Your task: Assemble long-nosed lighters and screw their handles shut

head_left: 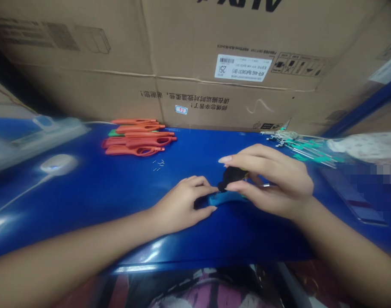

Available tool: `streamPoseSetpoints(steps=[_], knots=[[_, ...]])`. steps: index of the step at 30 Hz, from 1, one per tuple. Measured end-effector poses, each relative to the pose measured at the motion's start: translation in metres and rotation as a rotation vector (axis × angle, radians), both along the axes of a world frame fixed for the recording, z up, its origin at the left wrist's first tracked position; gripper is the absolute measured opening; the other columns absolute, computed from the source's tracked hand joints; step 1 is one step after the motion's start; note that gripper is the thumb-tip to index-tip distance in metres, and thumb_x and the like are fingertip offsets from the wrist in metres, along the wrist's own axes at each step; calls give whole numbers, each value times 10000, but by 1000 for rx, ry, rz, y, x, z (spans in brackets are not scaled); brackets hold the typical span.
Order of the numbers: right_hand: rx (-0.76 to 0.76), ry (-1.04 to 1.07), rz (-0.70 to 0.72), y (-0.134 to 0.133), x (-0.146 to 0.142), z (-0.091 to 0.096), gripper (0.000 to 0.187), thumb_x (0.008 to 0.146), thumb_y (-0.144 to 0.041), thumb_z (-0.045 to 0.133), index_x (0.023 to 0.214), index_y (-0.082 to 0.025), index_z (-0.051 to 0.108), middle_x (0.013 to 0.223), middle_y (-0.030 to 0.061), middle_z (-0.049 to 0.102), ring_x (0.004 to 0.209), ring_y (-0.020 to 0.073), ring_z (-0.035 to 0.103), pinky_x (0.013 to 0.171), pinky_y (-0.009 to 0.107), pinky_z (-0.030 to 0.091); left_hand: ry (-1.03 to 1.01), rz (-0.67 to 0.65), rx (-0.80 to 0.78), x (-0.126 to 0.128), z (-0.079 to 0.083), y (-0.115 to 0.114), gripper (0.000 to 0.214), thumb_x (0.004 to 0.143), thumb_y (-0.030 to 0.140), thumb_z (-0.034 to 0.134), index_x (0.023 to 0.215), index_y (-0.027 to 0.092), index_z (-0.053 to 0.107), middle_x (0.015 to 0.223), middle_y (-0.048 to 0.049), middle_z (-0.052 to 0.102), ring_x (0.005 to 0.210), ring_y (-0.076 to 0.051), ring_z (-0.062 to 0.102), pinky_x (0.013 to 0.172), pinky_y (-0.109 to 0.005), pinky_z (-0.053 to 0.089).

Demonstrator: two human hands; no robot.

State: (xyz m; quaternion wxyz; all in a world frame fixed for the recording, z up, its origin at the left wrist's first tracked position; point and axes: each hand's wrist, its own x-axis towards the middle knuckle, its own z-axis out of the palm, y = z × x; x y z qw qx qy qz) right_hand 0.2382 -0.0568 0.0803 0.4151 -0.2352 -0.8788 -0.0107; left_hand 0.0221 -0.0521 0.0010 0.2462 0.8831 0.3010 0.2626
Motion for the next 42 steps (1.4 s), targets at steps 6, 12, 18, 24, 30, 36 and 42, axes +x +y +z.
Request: streamPoseSetpoints(steps=[6, 12, 18, 24, 30, 36, 42], knots=[[80, 66, -76, 3, 0, -4, 246, 849, -248, 758, 1084, -217, 692, 820, 33, 682, 683, 152, 610, 605, 271, 510, 22, -5, 10, 0, -2, 0, 354, 892, 269, 688, 1239, 206, 664, 1111, -59, 659, 1026, -220, 614, 957, -398, 483], [-118, 6, 8, 6, 3, -9, 401, 985, -202, 521, 1386, -211, 542, 1218, 112, 651, 1021, 201, 645, 810, 330, 568, 11, -9, -42, 0, -2, 1, 374, 904, 301, 679, 1263, 195, 659, 1077, -55, 651, 1010, -208, 617, 959, -385, 494], [-163, 83, 152, 4, 0, -8, 370, 934, -69, 534, 1267, -203, 623, 1112, 82, 687, 985, 186, 655, 812, 324, 574, 16, -6, -30, 0, -2, 1, 379, 896, 293, 689, 1259, 189, 661, 1089, -64, 653, 1016, -222, 615, 949, -400, 498], [22, 93, 45, 3, -2, -7, 373, 845, -174, 746, 1202, -245, 666, 892, 41, 686, 778, 168, 633, 665, 278, 566, 8, 2, -13, 0, -2, 1, 312, 884, 288, 710, 1182, 198, 698, 1031, -54, 654, 960, -213, 618, 917, -396, 508], [-258, 43, 101, 5, 3, -5, 408, 967, -138, 531, 1356, -248, 588, 1262, 84, 626, 873, 153, 658, 746, 302, 584, 4, -5, -38, 1, -2, 2, 374, 890, 309, 705, 1248, 206, 672, 1053, -57, 657, 988, -211, 623, 936, -380, 513], [-143, 133, -8, 5, 4, -7, 336, 841, -250, 763, 1171, -280, 706, 969, 36, 667, 725, 145, 596, 601, 268, 553, 1, 12, -19, 1, -3, 2, 365, 872, 310, 725, 1222, 214, 686, 1052, -61, 666, 977, -217, 632, 916, -383, 525], [-322, 78, 157, 1, 3, -5, 410, 970, -186, 557, 1374, -253, 573, 1217, 80, 657, 870, 152, 657, 666, 273, 588, 6, 0, -44, 1, -2, 2, 345, 892, 319, 699, 1220, 213, 687, 1117, -77, 662, 1041, -237, 625, 978, -422, 503]])
